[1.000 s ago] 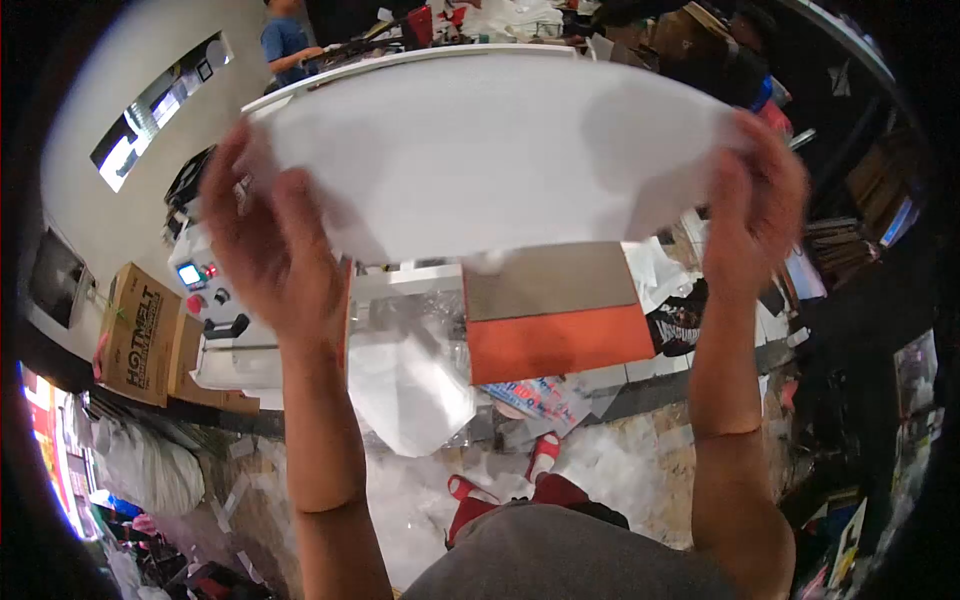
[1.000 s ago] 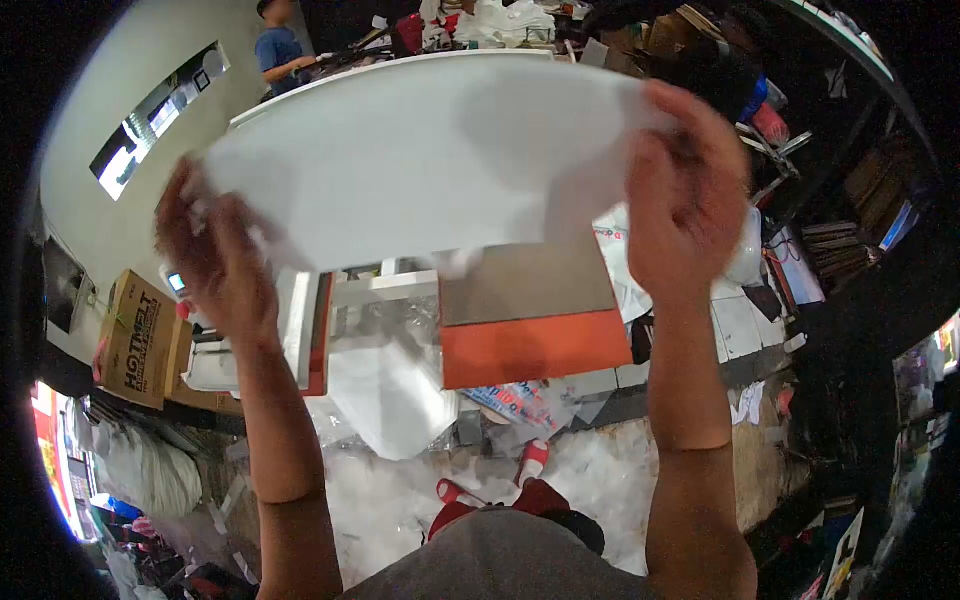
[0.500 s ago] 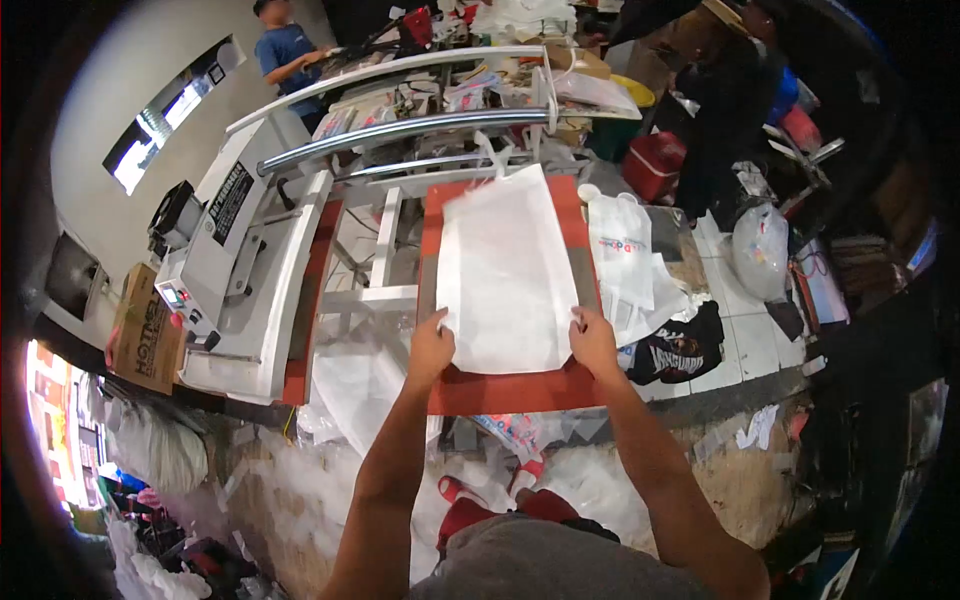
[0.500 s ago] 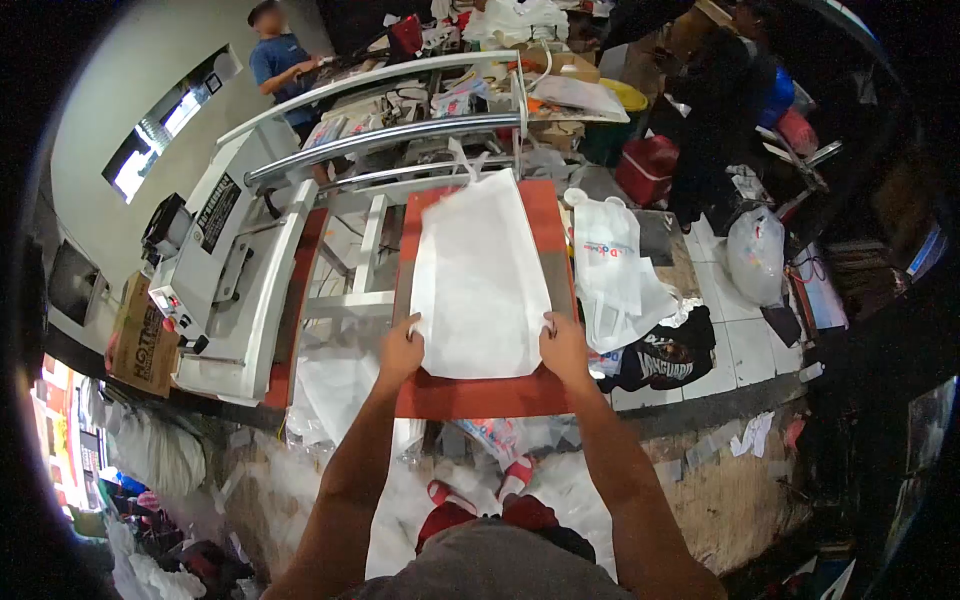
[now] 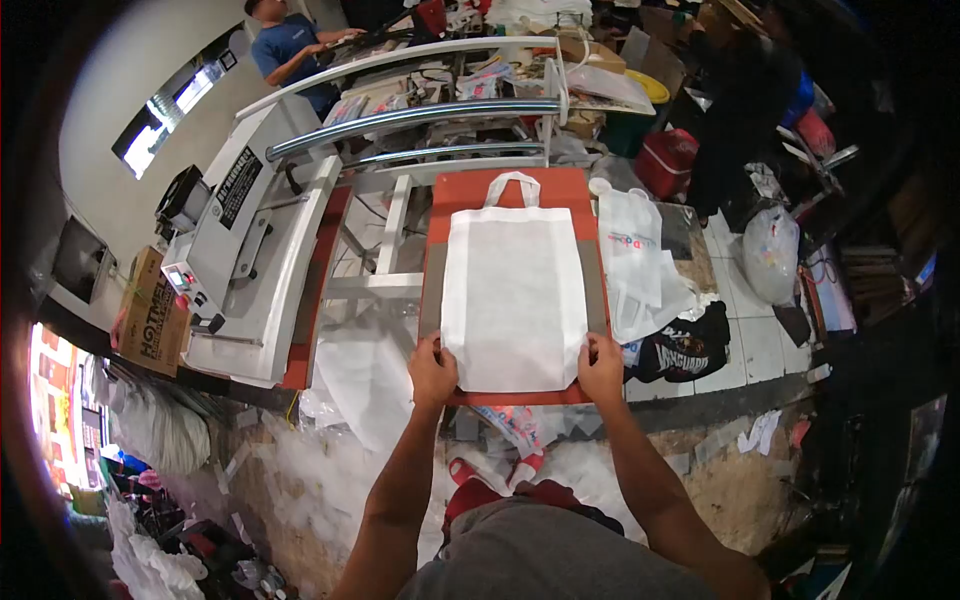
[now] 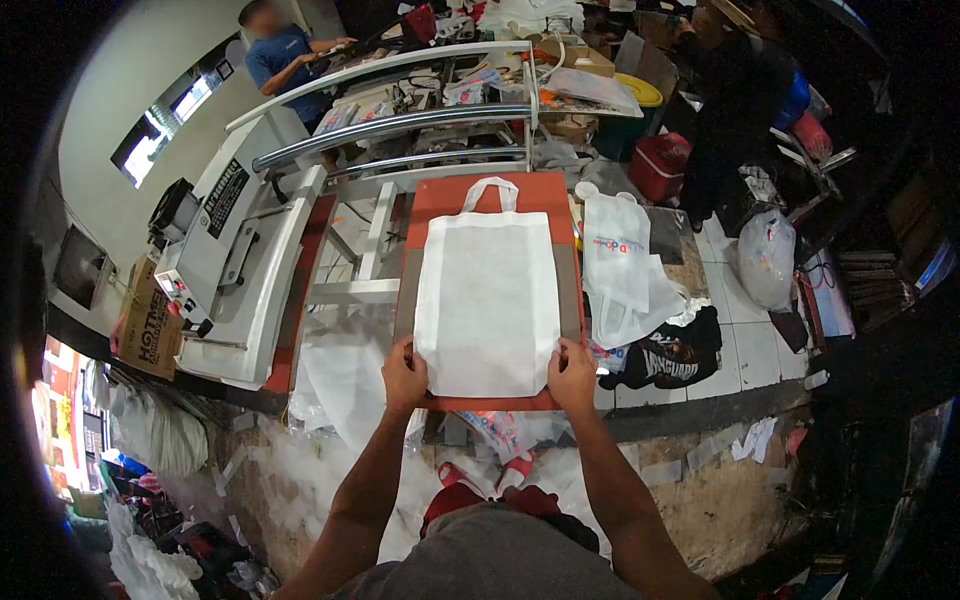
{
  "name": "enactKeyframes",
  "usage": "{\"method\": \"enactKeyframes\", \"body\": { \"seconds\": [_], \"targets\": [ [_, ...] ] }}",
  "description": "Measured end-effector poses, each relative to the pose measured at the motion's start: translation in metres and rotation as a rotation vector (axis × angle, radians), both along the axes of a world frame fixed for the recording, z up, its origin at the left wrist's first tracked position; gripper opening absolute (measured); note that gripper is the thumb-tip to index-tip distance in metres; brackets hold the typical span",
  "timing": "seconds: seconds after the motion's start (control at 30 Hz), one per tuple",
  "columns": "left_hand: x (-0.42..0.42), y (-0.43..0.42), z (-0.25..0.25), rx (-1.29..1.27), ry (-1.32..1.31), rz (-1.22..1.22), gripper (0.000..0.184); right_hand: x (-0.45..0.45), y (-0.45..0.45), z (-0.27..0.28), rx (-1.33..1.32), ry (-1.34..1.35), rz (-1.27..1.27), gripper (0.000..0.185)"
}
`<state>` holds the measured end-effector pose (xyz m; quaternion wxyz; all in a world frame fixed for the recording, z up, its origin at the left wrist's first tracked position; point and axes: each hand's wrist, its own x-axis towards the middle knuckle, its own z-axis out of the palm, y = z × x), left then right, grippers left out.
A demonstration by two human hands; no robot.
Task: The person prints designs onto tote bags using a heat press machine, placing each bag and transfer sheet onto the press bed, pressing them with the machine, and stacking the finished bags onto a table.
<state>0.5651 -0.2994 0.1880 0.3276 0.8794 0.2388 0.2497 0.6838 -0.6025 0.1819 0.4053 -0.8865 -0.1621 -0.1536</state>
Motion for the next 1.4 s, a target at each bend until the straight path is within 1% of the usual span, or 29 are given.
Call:
{"method": "enactKeyframes", "body": {
  "seconds": [0.07, 0.13, 0.27, 0.4, 0.47, 0.5, 0.53, 0.57, 0.6, 0.63, 0.7, 0.73, 0.77, 0.8, 0.83, 0.87, 0.9, 0.93, 1.0, 1.03, 1.1, 1.13, 1.17, 1.23, 1.27, 1.3, 1.33, 1.37, 1.4],
  "targets": [
    [0.000, 0.000, -0.003, 0.042, 0.005, 0.007, 0.035, 0.000, -0.001, -0.003, 0.006, -0.045, 0.008, 0.028],
    [0.000, 0.001, -0.010, 0.098, -0.052, 0.013, 0.034, -0.003, 0.001, 0.004, -0.015, -0.056, 0.001, 0.028],
    [-0.001, 0.005, -0.014, 0.086, -0.045, -0.023, 0.034, -0.004, 0.001, 0.004, -0.031, -0.063, 0.012, 0.028],
    [0.000, 0.009, -0.015, 0.086, -0.058, -0.037, 0.035, 0.002, 0.001, -0.006, -0.032, -0.033, -0.004, 0.026],
    [-0.001, 0.010, -0.016, 0.095, -0.057, -0.053, 0.033, 0.007, -0.006, -0.020, -0.044, -0.040, 0.034, 0.021],
    [-0.003, 0.008, -0.009, 0.080, -0.038, -0.064, 0.032, -0.001, -0.006, 0.010, 0.063, 0.060, 0.049, 0.018],
    [-0.007, 0.014, -0.010, -0.105, -0.026, -0.104, 0.031, -0.006, -0.013, 0.018, 0.096, 0.034, -0.027, 0.018],
    [-0.015, 0.021, -0.011, -0.289, -0.023, -0.134, 0.030, -0.008, -0.028, 0.014, 0.101, -0.007, -0.127, 0.018],
    [-0.031, 0.022, 0.000, -0.276, -0.089, -0.058, 0.031, -0.009, -0.047, 0.004, 0.283, 0.139, -0.222, 0.020],
    [-0.048, 0.024, 0.008, -0.257, -0.162, 0.019, 0.031, -0.023, -0.061, 0.004, 0.304, 0.201, -0.384, 0.023],
    [-0.096, 0.046, -0.005, -0.237, -0.137, 0.109, 0.032, -0.049, -0.090, -0.046, 0.048, 0.421, -0.554, 0.028],
    [-0.125, 0.060, -0.029, -0.309, -0.115, 0.149, 0.029, -0.071, -0.083, -0.063, -0.010, 0.536, -0.504, 0.031],
    [-0.157, 0.070, -0.046, -0.284, -0.027, 0.147, 0.026, -0.093, -0.077, -0.082, -0.069, 0.652, -0.454, 0.034],
    [-0.189, 0.072, -0.054, -0.267, 0.045, 0.127, 0.025, -0.112, -0.079, -0.129, -0.167, 0.707, -0.395, 0.039],
    [-0.228, 0.082, -0.080, -0.110, 0.115, 0.057, 0.024, -0.126, -0.080, -0.180, -0.262, 0.757, -0.332, 0.043],
    [-0.262, 0.086, -0.089, -0.071, 0.264, 0.005, 0.024, -0.140, -0.072, -0.209, -0.264, 0.823, -0.336, 0.042],
    [-0.301, 0.093, -0.108, -0.040, 0.382, -0.020, 0.023, -0.153, -0.059, -0.231, -0.265, 0.890, -0.339, 0.042],
    [-0.335, 0.093, -0.116, -0.069, 0.440, -0.038, 0.023, -0.161, -0.051, -0.248, -0.272, 0.896, -0.342, 0.042],
    [-0.400, 0.097, -0.133, -0.174, 0.573, -0.096, 0.019, -0.169, -0.036, -0.280, 0.045, 1.271, -0.387, 0.036],
    [-0.422, 0.096, -0.133, -0.194, 0.519, -0.132, 0.018, -0.168, -0.069, -0.358, 0.121, 1.218, -0.383, 0.033],
    [-0.445, 0.097, -0.121, -0.347, 0.718, -0.094, 0.018, -0.166, -0.127, -0.495, 0.270, 1.113, -0.363, 0.026],
    [-0.450, 0.099, -0.120, -0.355, 0.722, -0.117, 0.017, -0.171, -0.153, -0.516, 0.402, 0.824, -0.245, 0.022],
    [-0.450, 0.102, -0.119, -0.363, 0.720, -0.143, 0.017, -0.174, -0.103, -0.395, -0.122, 0.435, -0.411, 0.023],
    [-0.437, 0.107, -0.129, -0.369, 0.660, -0.185, 0.016, -0.180, -0.057, -0.230, -0.024, 0.461, -0.363, 0.030],
    [-0.419, 0.107, -0.132, -0.315, 0.603, -0.279, 0.017, -0.180, -0.066, -0.241, -0.027, 0.446, -0.364, 0.030],
    [-0.402, 0.104, -0.134, -0.260, 0.550, -0.371, 0.018, -0.182, -0.088, -0.276, -0.482, 0.450, -0.190, 0.032],
    [-0.385, 0.098, -0.137, -0.320, 0.514, -0.376, 0.018, -0.182, -0.102, -0.295, -0.930, 0.439, -0.005, 0.035],
    [-0.362, 0.090, -0.141, -0.373, 0.474, -0.380, 0.019, -0.183, -0.088, -0.284, -0.800, 0.692, -0.023, 0.042],
    [-0.333, 0.078, -0.122, -0.422, 0.503, -0.379, 0.018, -0.177, -0.074, -0.288, -0.648, 0.882, -0.104, 0.043]
  ]
}}
